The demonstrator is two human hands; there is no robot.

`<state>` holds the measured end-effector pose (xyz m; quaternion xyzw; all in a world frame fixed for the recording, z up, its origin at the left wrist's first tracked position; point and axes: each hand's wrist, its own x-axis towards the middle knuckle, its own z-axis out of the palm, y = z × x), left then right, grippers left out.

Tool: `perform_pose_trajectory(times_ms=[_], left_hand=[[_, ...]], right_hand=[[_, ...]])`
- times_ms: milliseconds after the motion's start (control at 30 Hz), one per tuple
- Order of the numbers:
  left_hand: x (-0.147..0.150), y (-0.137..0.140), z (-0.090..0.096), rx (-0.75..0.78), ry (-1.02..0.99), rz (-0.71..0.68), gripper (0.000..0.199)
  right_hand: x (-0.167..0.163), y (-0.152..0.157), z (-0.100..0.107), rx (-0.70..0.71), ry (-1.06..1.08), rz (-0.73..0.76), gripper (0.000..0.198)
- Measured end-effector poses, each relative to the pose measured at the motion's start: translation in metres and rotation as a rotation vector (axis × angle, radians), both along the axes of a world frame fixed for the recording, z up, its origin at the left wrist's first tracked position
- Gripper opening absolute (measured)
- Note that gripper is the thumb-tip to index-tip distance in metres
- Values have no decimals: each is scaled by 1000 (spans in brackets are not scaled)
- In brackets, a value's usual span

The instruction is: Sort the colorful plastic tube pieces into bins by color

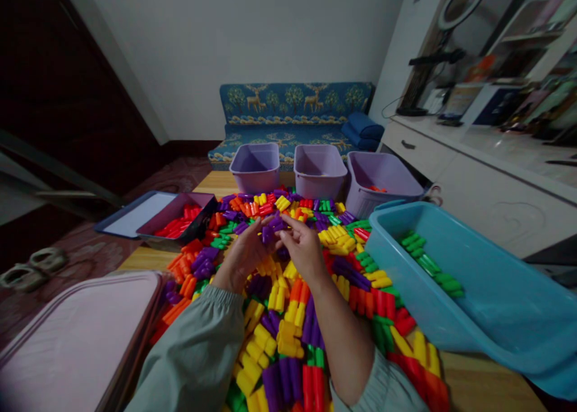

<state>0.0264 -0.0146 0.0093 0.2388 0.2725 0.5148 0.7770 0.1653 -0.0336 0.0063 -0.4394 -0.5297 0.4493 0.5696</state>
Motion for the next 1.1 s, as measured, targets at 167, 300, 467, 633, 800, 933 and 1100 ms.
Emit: perform_pose_trajectory(times_ms=[167,300,467,633,800,933,1100], left_hand=[[5,2,-8,66,15,-27,24],[3,4,-7,78,17,13,22],[3,0,-3,35,56,-3,18],[5,-5,2,49,170,-95,18],[5,-6,4,72,249,-77,17],[4,-5,5,79,298,-11,18],[2,-3,6,101,362,-20,29]], right_hand=[[-5,-4,4,75,-58,135,52],[-5,-3,2,183,-174,92,44],[-2,0,-1,227,-318,-25,31],[-1,0,-4,171,-342,-78,35],[-1,2,-7,78,-285,-52,39],[-2,3,-8,76,-257,-49,36],[-1,1,-5,114,-304,-73,31]])
